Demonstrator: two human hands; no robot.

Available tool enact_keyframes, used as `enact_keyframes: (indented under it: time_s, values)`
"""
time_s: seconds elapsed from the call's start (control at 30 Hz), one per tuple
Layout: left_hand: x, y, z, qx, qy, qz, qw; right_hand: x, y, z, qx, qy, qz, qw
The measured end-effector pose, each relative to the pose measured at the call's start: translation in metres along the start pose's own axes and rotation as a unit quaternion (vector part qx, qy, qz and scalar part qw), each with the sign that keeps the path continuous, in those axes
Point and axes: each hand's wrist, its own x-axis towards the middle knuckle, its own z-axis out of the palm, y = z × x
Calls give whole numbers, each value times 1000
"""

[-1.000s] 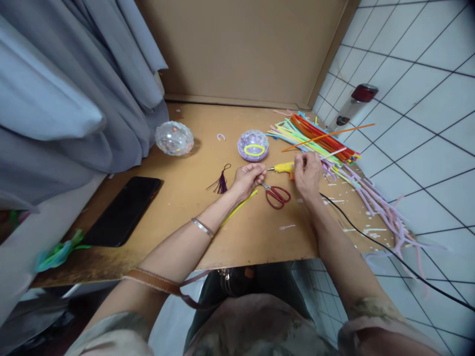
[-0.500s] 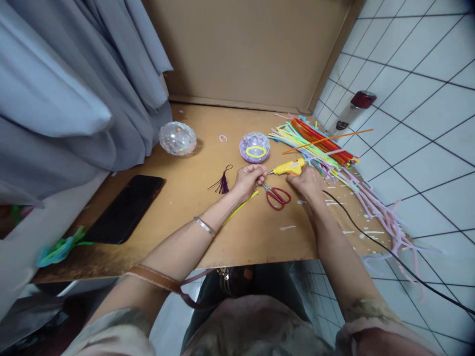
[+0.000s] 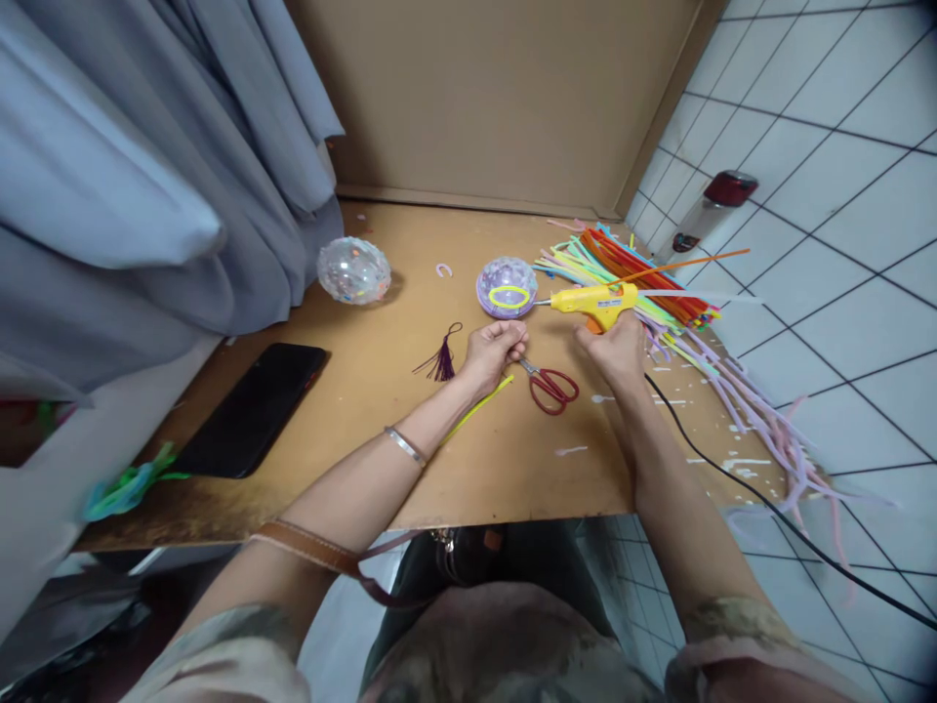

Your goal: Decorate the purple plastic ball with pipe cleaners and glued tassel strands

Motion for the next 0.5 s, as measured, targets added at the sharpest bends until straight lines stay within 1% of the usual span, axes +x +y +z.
enact_keyframes:
  time_s: [0.1, 0.2, 0.37, 0.5]
  values:
    - [0, 0, 0, -10, 1, -1, 1000, -2, -4, -2, -6, -19, 4, 1000]
    - [-1, 2, 1, -20, 8, -1, 1000, -3, -6, -3, -16, -13, 16, 1000]
    - [0, 2, 0, -23, 13, 7, 1000, -2, -3, -1, -15, -8, 7, 1000]
    - [0, 2, -1, -24, 4, 10, 1000, -3, -2, 1, -19, -4, 1, 1000]
